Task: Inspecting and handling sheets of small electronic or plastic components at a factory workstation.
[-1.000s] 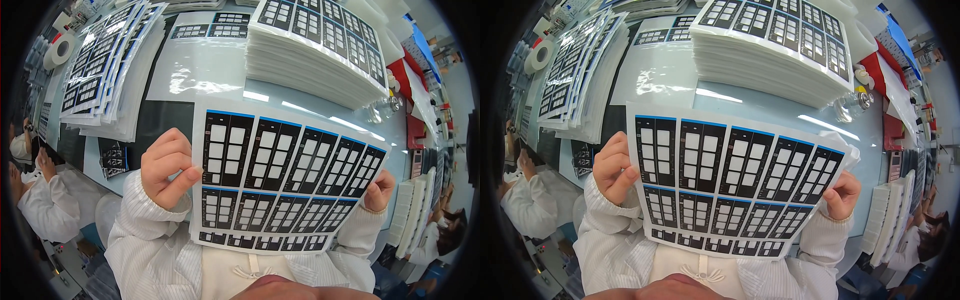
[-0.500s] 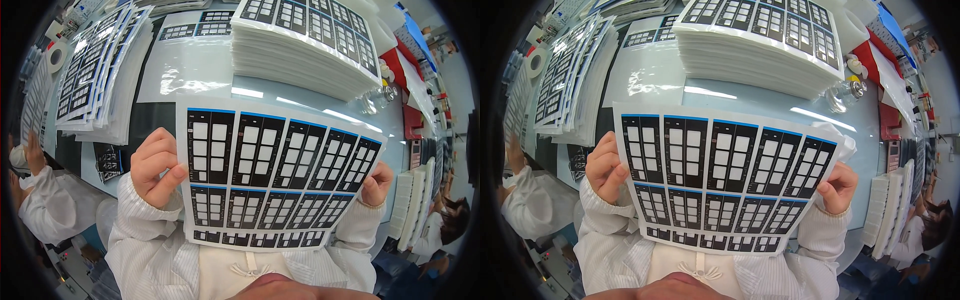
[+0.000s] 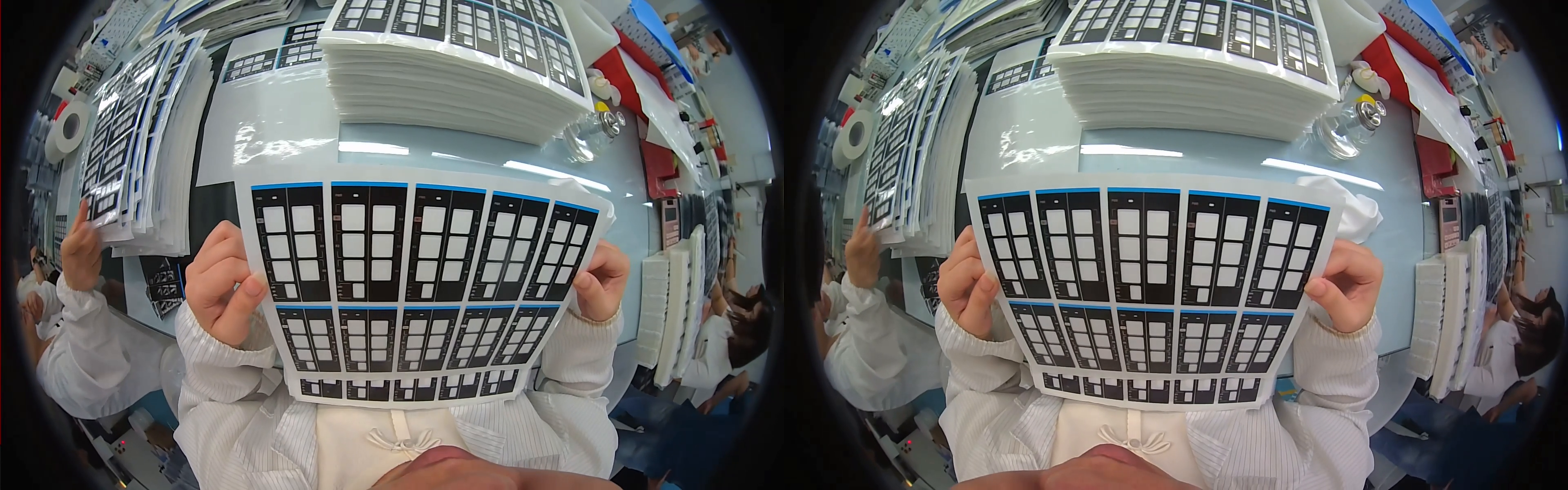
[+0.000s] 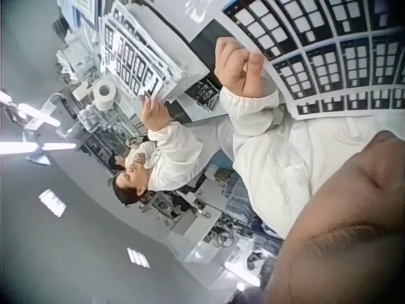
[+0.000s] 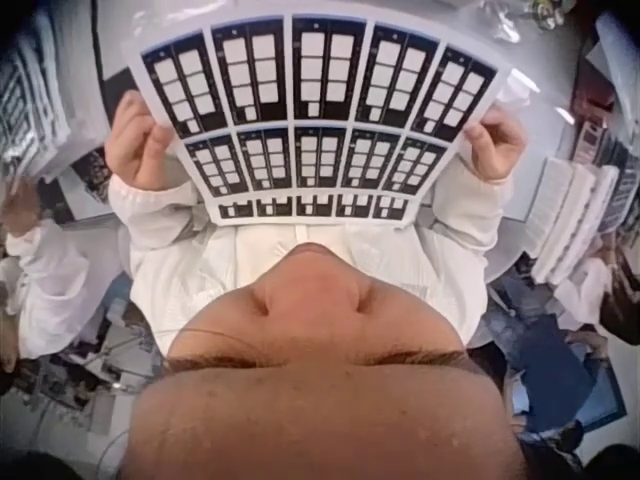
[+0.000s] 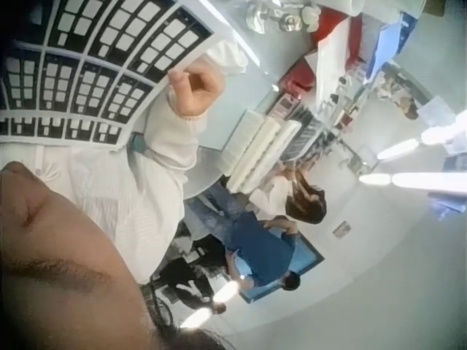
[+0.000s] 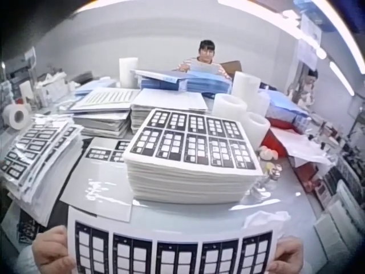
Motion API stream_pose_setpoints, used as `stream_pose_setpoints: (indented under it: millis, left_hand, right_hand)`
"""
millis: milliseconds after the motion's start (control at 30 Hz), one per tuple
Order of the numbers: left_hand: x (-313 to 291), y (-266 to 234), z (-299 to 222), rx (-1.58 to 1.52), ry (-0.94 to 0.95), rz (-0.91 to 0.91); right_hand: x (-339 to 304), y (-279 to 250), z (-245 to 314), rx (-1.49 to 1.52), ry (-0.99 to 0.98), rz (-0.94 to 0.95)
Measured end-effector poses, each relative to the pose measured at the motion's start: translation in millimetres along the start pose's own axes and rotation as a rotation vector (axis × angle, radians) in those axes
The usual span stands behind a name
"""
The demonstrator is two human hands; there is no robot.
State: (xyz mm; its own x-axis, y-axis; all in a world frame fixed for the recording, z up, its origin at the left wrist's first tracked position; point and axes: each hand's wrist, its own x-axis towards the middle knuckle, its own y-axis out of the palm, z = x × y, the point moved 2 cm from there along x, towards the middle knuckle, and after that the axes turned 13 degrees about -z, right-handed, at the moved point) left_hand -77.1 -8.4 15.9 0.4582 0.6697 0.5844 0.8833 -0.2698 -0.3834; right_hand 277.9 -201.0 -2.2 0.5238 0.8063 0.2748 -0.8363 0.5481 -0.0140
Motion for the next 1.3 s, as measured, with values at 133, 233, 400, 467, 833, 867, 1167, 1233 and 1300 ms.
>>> stream_pose_setpoints:
  millis: [133,233,400,467,833,867,1167,1233,1300]
  left_hand:
    - [0.2,0.5,-0.7,0.009,-0.011,-0.003]
    - [0.7,1.5,-2.2,0.014,-0.015,0.005]
    - [1.1,3.3,-1.3,0.009,-0.012,0.024]
    - [1.8,4.8,-3.8,0.019,-0.011,0.000]
    - [-2.7,4.3,-3.1,0.029,-0.003,0.002]
    - [-2.4,5.4,-2.0,0.042,0.002,0.002]
    - [-6.5,5.8,-1.6,0.077,-0.032,-0.002]
    - [-8.5,2.7,-1.0,0.071,-0.049,0.007]
    - [-7.4,3.8,-0.8,0.055,-0.041,0.008]
  right_hand:
    - [-1.3,-1.6,2.0,0.005,0.005,0.011]
    - [-0.7,-1.4,3.4,0.015,-0.001,0.013]
    - [-0.6,-2.7,4.1,0.013,0.010,0.011]
    - [-0.2,-0.2,4.5,-0.027,0.032,0.002]
    - [-3.2,-3.2,1.4,-0.022,0.017,0.044]
    - [-3.7,-4.3,0.4,-0.032,0.010,0.058]
    - [-5.2,-5.5,-1.9,-0.011,-0.001,0.080]
    - [-5.0,-3.6,-0.5,0.008,0.001,0.061]
    - [-4.8,-2.0,0.2,-0.002,0.008,0.043]
